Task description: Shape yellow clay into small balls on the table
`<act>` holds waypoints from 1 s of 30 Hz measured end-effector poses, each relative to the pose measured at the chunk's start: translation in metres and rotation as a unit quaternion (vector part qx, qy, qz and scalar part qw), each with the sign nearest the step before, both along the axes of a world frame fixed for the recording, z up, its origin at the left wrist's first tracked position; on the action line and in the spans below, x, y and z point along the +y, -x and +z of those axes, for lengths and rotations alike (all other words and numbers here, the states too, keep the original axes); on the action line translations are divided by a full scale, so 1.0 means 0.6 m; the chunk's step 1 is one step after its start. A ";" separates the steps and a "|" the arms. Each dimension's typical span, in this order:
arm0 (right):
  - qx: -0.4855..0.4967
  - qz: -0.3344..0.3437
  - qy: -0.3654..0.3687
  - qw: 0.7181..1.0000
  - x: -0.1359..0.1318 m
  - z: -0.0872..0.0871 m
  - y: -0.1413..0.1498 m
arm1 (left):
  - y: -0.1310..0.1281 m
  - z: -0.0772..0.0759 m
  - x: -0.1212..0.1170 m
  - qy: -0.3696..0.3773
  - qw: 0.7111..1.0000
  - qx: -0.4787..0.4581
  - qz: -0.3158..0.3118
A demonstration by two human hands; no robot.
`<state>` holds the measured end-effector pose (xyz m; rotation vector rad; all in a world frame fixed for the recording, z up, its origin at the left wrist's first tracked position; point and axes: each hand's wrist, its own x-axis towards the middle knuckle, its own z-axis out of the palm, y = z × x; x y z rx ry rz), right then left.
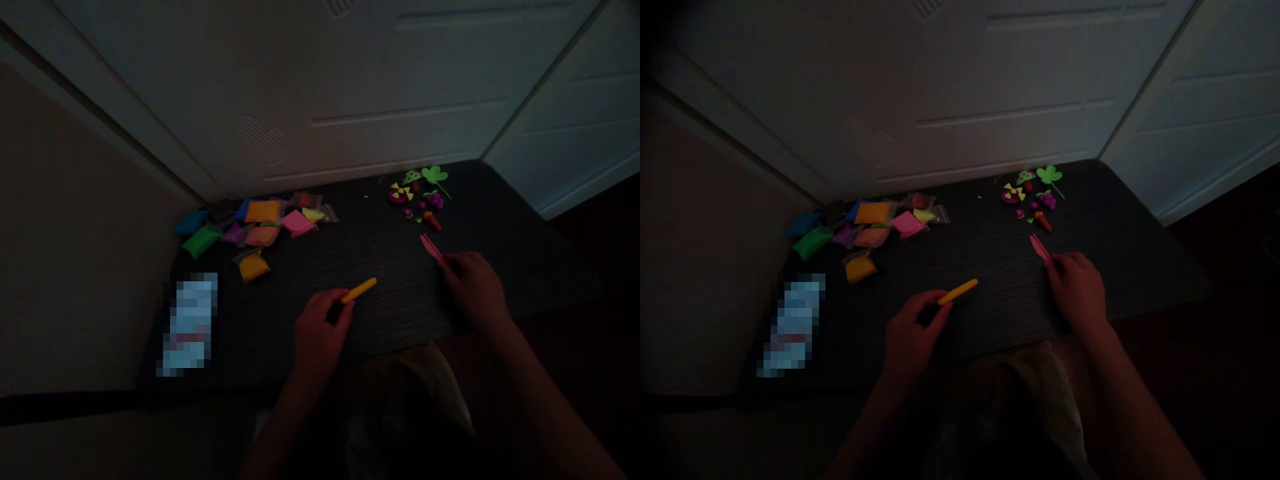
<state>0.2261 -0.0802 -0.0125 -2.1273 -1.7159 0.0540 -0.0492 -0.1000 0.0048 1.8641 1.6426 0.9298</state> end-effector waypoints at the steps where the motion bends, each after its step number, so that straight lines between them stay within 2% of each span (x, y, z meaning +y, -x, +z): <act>1: 0.003 -0.001 0.003 1.000 0.001 0.001 0.000 | 0.000 -0.003 0.000 -0.006 1.000 0.012 -0.001; 9: 0.032 -0.008 0.020 0.999 0.009 0.002 -0.013 | 0.005 -0.021 0.003 -0.052 0.995 0.086 -0.017; 18: 0.012 -0.021 -0.016 1.000 0.016 0.001 -0.029 | 0.005 -0.027 0.003 -0.045 0.989 0.139 -0.024; 23: -0.038 0.031 -0.046 0.998 0.006 0.003 -0.019 | 0.003 -0.024 0.003 -0.029 0.989 0.143 -0.022; 30: -0.073 0.068 -0.001 0.995 0.012 0.003 -0.006 | 0.001 -0.022 0.005 -0.018 0.987 0.159 -0.025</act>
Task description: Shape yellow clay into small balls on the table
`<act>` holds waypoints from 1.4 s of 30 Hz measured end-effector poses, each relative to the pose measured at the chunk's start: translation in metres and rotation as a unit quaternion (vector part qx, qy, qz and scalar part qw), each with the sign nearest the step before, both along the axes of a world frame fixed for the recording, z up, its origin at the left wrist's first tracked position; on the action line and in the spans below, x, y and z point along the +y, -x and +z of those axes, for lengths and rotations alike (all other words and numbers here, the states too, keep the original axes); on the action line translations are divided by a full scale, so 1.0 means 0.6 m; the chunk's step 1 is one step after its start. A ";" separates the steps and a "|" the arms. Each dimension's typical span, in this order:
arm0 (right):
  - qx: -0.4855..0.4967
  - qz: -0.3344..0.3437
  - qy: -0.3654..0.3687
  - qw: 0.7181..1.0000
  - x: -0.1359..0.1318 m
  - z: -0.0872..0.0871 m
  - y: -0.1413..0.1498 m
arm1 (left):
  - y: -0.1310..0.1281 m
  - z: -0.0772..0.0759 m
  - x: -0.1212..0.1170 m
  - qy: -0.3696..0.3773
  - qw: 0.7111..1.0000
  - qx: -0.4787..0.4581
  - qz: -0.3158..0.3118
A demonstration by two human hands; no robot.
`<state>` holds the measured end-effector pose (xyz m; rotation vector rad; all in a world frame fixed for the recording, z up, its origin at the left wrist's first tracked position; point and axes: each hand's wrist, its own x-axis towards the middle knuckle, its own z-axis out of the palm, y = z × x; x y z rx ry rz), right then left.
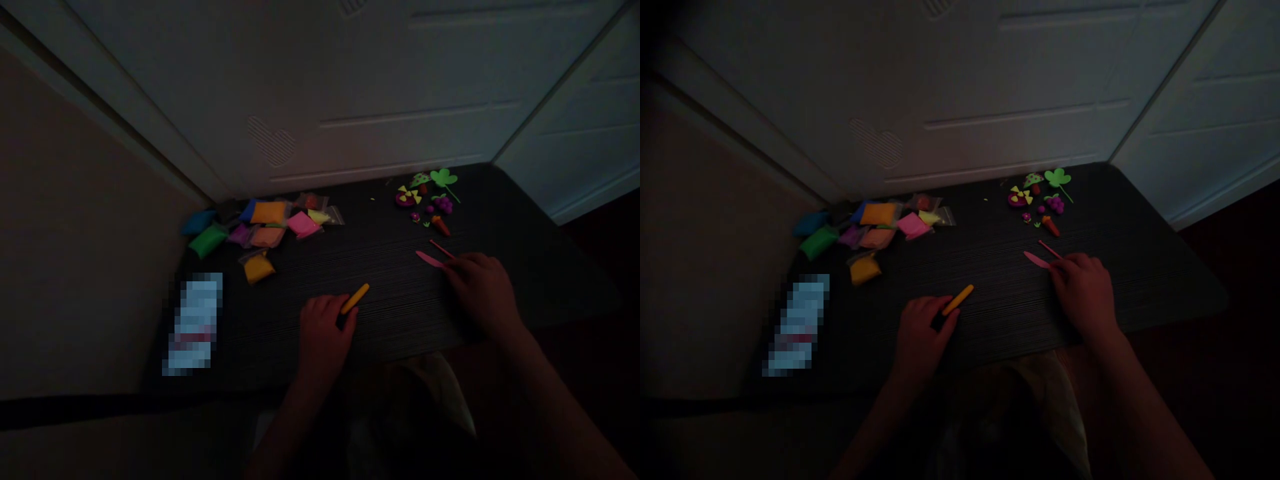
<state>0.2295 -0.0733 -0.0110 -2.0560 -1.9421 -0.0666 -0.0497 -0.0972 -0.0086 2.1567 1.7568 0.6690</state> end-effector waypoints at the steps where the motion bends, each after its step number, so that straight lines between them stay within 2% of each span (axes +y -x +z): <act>1: 0.001 0.003 0.004 1.000 0.002 0.000 0.002 | 0.000 0.001 0.000 0.002 1.000 0.001 0.000; 8: 0.023 -0.005 0.013 1.000 -0.004 0.005 0.023 | 0.000 0.002 -0.003 0.002 1.000 0.002 0.001; 13: 0.070 -0.007 0.008 0.997 -0.039 0.017 0.092 | 0.000 0.002 -0.008 0.004 0.999 0.020 0.033; 15: 0.106 0.025 0.016 0.994 -0.057 0.020 0.135 | -0.001 0.003 -0.008 0.009 0.999 0.024 0.041; 17: 0.196 0.102 0.040 0.975 -0.072 0.020 0.175 | -0.002 0.005 -0.008 0.016 0.999 0.025 0.043; 20: 0.230 0.162 0.048 0.958 -0.081 0.012 0.208 | -0.002 0.006 -0.009 0.020 0.998 0.024 0.046; 30: 0.150 0.229 0.042 0.961 -0.086 -0.009 0.212 | 0.005 0.007 -0.018 0.020 0.998 -0.003 0.056; 42: 0.070 0.264 0.017 0.962 -0.091 -0.016 0.207 | 0.005 0.008 -0.021 0.029 0.998 -0.007 0.057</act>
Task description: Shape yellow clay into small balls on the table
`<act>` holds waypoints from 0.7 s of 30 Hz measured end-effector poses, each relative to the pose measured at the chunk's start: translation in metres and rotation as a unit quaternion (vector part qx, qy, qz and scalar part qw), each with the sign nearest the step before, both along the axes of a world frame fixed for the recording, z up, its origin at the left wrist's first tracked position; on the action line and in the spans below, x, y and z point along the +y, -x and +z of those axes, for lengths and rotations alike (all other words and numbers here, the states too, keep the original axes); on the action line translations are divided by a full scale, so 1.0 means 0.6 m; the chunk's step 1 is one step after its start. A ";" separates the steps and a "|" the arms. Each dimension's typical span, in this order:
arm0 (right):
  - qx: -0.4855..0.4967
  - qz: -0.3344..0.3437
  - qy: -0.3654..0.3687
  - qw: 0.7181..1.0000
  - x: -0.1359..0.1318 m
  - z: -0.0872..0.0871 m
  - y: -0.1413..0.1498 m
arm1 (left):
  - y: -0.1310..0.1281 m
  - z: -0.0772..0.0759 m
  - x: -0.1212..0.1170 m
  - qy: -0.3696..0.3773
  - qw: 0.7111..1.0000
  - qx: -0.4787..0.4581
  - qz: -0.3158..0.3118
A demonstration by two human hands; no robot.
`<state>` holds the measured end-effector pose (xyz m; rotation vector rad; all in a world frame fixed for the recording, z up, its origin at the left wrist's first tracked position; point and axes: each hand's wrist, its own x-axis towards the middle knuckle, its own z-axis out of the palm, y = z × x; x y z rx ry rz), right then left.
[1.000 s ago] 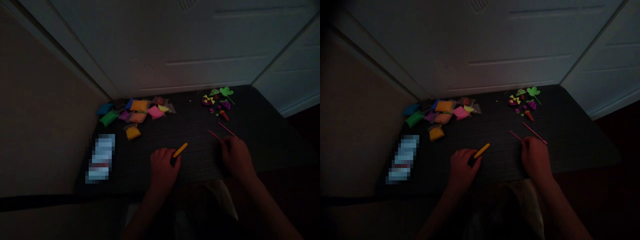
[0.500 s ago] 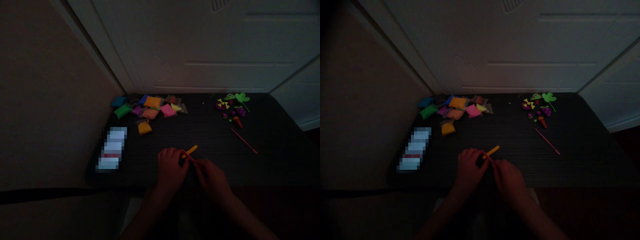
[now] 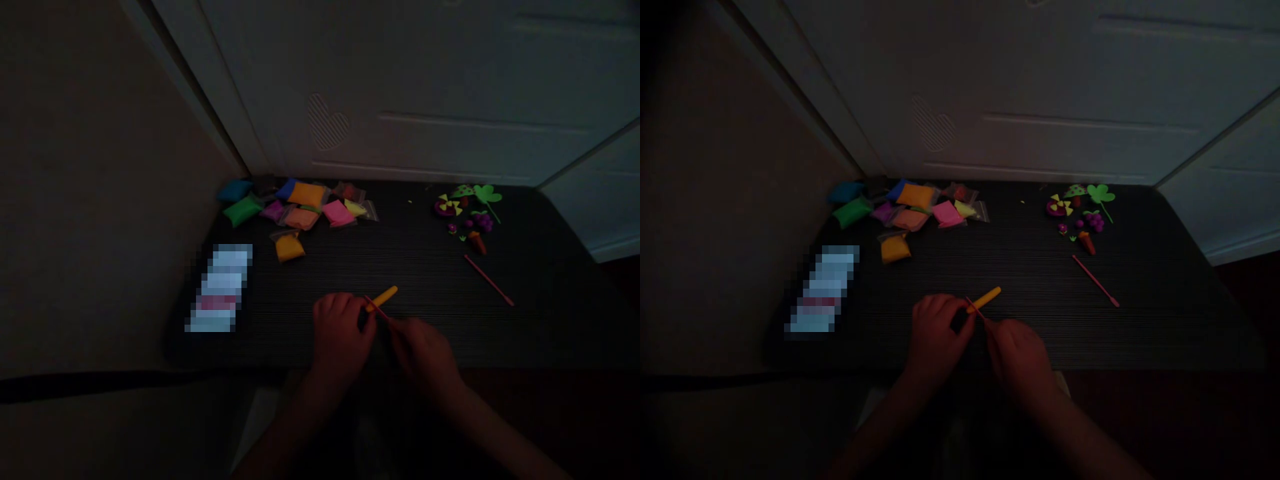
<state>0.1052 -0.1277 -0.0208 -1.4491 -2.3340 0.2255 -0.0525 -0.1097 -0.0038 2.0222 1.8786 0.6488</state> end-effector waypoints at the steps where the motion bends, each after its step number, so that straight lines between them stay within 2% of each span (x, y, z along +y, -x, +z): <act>1: -0.006 0.002 -0.002 1.000 0.001 0.000 0.002 | 0.000 0.000 0.000 -0.001 1.000 0.000 -0.001; 10: -0.051 0.011 0.004 0.999 0.002 0.011 0.010 | -0.001 -0.002 0.001 -0.010 1.000 0.009 -0.003; 21: -0.040 0.011 0.009 0.999 0.008 0.010 0.017 | 0.000 -0.003 0.002 -0.011 1.000 0.018 -0.010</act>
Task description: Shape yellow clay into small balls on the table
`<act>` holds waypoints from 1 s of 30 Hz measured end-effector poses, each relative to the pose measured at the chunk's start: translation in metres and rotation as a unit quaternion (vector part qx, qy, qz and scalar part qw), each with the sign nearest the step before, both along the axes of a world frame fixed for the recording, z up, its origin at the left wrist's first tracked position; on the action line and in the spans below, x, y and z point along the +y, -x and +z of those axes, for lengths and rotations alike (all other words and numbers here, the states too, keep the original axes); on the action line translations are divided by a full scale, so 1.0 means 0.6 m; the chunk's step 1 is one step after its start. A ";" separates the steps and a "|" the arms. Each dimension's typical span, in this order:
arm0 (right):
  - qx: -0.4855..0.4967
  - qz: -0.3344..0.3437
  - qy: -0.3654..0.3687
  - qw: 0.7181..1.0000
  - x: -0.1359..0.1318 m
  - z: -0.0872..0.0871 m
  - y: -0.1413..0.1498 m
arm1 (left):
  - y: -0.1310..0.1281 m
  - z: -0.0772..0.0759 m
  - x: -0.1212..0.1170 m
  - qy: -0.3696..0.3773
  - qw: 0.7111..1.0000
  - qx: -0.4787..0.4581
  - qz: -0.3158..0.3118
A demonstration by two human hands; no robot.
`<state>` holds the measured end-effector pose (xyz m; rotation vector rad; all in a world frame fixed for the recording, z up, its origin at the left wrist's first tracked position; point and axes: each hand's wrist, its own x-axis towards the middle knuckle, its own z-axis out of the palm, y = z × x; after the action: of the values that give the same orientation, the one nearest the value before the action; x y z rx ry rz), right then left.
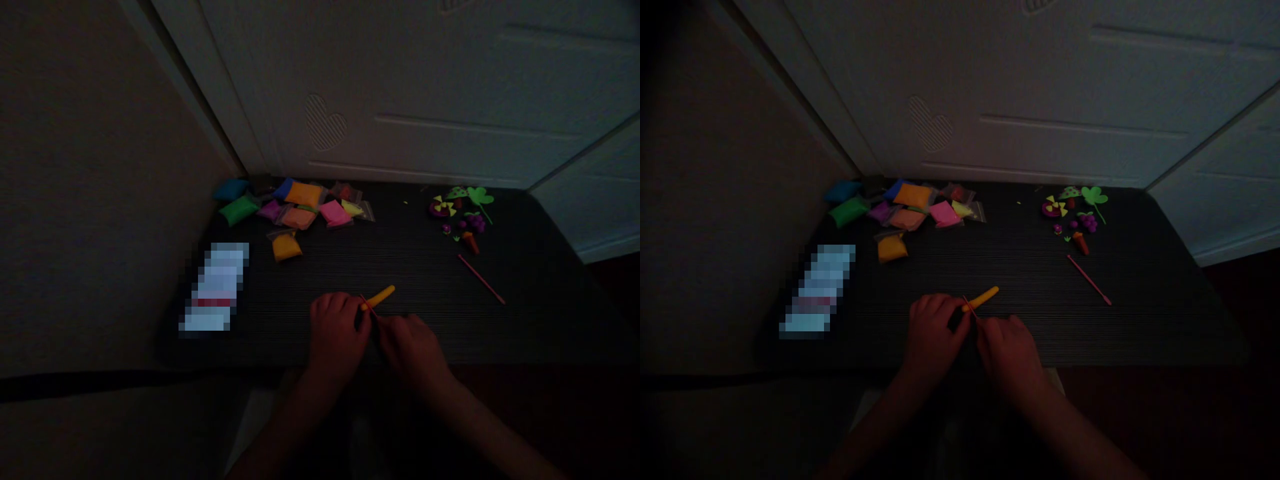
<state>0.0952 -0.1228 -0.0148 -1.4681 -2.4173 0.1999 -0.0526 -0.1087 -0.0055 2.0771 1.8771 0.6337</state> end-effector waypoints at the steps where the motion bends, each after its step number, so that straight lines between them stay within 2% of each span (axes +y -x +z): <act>1: 0.003 -0.001 0.000 1.000 -0.001 -0.001 -0.001 | 0.000 -0.001 0.000 0.000 1.000 -0.001 0.000; 8: 0.006 -0.014 0.019 1.000 0.008 0.000 0.008 | 0.001 -0.001 0.002 0.013 1.000 0.012 0.007; 15: 0.017 -0.016 0.035 0.999 -0.001 0.003 0.006 | 0.000 0.000 0.002 0.013 1.000 0.008 0.004; 22: 0.066 -0.025 0.035 0.997 0.010 0.002 0.018 | 0.008 -0.004 -0.002 0.012 1.000 0.008 0.007; 26: 0.111 -0.051 0.026 0.992 0.005 0.011 0.008 | 0.019 -0.008 -0.002 -0.020 1.000 -0.019 0.005; 30: 0.138 -0.078 0.021 0.987 0.005 0.016 -0.004 | 0.024 -0.012 0.003 -0.040 0.999 -0.006 0.014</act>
<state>0.0976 -0.1200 -0.0052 -1.5272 -2.0822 0.3935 -0.0672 -0.1071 -0.0128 2.0939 1.9068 0.7369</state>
